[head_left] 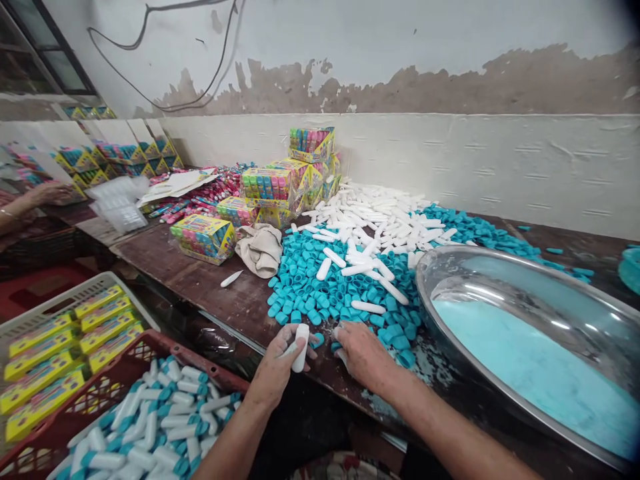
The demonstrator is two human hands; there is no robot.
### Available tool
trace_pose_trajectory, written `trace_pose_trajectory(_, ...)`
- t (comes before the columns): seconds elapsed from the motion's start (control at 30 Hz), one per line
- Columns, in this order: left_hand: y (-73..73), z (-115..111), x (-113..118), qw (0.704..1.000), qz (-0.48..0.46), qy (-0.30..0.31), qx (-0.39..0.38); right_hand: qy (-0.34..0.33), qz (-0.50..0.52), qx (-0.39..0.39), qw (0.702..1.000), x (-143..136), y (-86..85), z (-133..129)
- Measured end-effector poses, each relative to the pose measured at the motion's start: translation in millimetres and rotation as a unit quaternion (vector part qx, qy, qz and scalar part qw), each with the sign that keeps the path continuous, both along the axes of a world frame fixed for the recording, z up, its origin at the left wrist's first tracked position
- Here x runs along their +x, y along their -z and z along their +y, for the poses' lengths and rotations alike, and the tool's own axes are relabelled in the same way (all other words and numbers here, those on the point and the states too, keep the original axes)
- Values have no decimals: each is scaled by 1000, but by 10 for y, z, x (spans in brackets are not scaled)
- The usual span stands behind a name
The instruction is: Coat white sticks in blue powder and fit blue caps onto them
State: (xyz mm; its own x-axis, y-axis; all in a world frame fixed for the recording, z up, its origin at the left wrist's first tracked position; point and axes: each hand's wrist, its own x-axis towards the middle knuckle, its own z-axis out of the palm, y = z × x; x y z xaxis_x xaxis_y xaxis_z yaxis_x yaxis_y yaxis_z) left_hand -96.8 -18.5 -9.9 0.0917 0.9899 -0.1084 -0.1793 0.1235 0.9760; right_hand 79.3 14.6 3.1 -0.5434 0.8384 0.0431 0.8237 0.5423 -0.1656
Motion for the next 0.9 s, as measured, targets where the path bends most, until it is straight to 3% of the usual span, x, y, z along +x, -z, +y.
trace_pose_trajectory(0.27,-47,13,-96,999,-4,-39,11,-13,-3,40,999,-90,-132,-19)
trace_pose_trajectory(0.5,-46,-27,-138,999,6,-51,9,-67,-7,50,996,-330,-82,15)
trace_pose_trajectory(0.6,-47,-54,-152,999,3,-44,3,-37,35,37,998,-136,-134,-1)
trace_pose_trajectory(0.8,-69,-50,-2,1000,1,5,-18,66,99,-39,992,610,-230,-28)
trace_pose_trajectory(0.9,-82,-26,147,999,14,30,-40,94,124,-25,987,704,-227,-66)
